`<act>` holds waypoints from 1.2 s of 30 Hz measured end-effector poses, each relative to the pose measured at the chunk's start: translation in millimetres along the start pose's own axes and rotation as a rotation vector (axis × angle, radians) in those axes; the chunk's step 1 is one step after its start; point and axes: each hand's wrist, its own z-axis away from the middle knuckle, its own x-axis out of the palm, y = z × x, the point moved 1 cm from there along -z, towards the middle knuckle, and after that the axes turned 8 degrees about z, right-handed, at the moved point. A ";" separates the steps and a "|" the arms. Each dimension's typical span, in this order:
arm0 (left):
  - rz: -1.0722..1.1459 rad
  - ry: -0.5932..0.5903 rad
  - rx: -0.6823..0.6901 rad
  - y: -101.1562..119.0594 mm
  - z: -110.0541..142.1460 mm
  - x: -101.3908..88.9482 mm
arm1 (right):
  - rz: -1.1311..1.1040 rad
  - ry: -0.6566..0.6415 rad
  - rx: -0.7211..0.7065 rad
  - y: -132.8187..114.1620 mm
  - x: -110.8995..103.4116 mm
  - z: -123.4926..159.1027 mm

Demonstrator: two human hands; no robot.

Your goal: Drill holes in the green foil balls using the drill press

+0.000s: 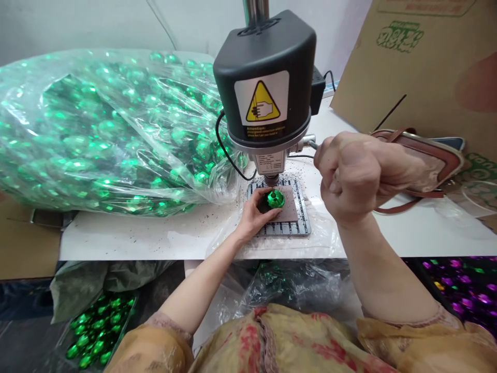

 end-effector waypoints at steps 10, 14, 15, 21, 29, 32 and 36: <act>0.012 -0.008 0.017 -0.9 -0.5 -0.1 | 0.080 -0.034 -0.139 2.3 -6.1 12.3; 0.013 -0.003 0.009 0.9 -0.8 0.7 | 0.038 -0.031 -0.213 9.9 -7.6 15.6; 0.015 -0.003 0.004 1.4 -0.8 0.9 | 0.032 -0.030 -0.231 12.0 -8.1 16.4; 0.034 0.002 -0.002 2.7 -0.1 1.4 | 0.020 -0.061 -0.314 21.4 -13.0 26.4; -0.061 0.080 0.033 6.7 0.7 5.2 | -0.027 0.027 -0.112 2.0 5.7 -2.2; -0.275 0.199 0.137 18.3 14.9 6.1 | -0.021 0.079 0.019 -9.3 14.8 -20.8; -0.474 0.156 0.418 24.0 72.3 -4.2 | 0.037 0.088 0.073 -13.1 16.5 -27.1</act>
